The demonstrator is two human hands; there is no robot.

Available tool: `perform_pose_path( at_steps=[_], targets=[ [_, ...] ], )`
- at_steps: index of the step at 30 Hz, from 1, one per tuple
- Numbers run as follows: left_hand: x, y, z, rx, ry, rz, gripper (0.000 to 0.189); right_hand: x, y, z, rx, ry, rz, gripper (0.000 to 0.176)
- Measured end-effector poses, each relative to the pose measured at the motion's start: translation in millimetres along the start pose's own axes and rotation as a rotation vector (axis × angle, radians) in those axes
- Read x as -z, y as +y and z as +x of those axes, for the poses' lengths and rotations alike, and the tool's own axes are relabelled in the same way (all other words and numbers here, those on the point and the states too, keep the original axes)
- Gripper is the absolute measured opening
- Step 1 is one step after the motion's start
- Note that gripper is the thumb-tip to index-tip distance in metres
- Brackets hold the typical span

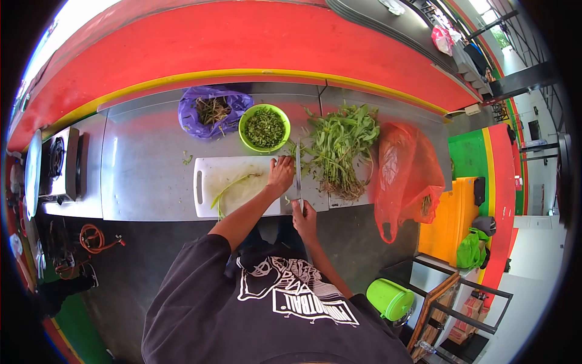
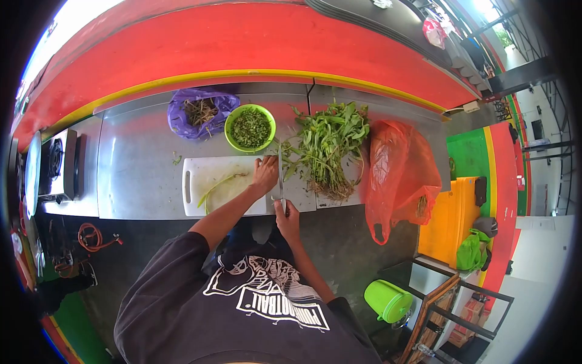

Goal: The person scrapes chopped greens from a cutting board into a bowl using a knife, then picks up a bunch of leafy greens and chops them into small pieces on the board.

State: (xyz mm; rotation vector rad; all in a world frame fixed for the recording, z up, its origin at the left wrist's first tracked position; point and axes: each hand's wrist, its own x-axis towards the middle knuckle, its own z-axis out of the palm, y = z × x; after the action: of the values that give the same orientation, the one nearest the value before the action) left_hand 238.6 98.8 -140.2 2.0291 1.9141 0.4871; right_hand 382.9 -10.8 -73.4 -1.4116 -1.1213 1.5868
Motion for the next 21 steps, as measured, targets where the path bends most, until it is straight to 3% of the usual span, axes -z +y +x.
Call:
perform_pose_path(
  at_steps=[6,9,11,18,21],
  targets=[
    [-17,35,4,-0.092,0.004,-0.064,0.036,28,1,-5,0.004,0.004,0.008,0.024],
    [-22,48,9,-0.105,-0.137,-0.043,0.039,38,5,-5,0.000,0.030,0.005,0.025],
    [-28,53,2,-0.164,0.029,-0.100,0.042,43,7,-4,-0.017,0.029,0.006,0.025],
    [32,21,-45,-0.083,0.153,-0.283,0.038,43,11,2,0.014,-0.066,-0.096,0.025],
    [52,-18,-84,0.136,0.481,-0.193,0.031,35,12,2,0.088,-0.155,-0.363,0.029]
  ],
)
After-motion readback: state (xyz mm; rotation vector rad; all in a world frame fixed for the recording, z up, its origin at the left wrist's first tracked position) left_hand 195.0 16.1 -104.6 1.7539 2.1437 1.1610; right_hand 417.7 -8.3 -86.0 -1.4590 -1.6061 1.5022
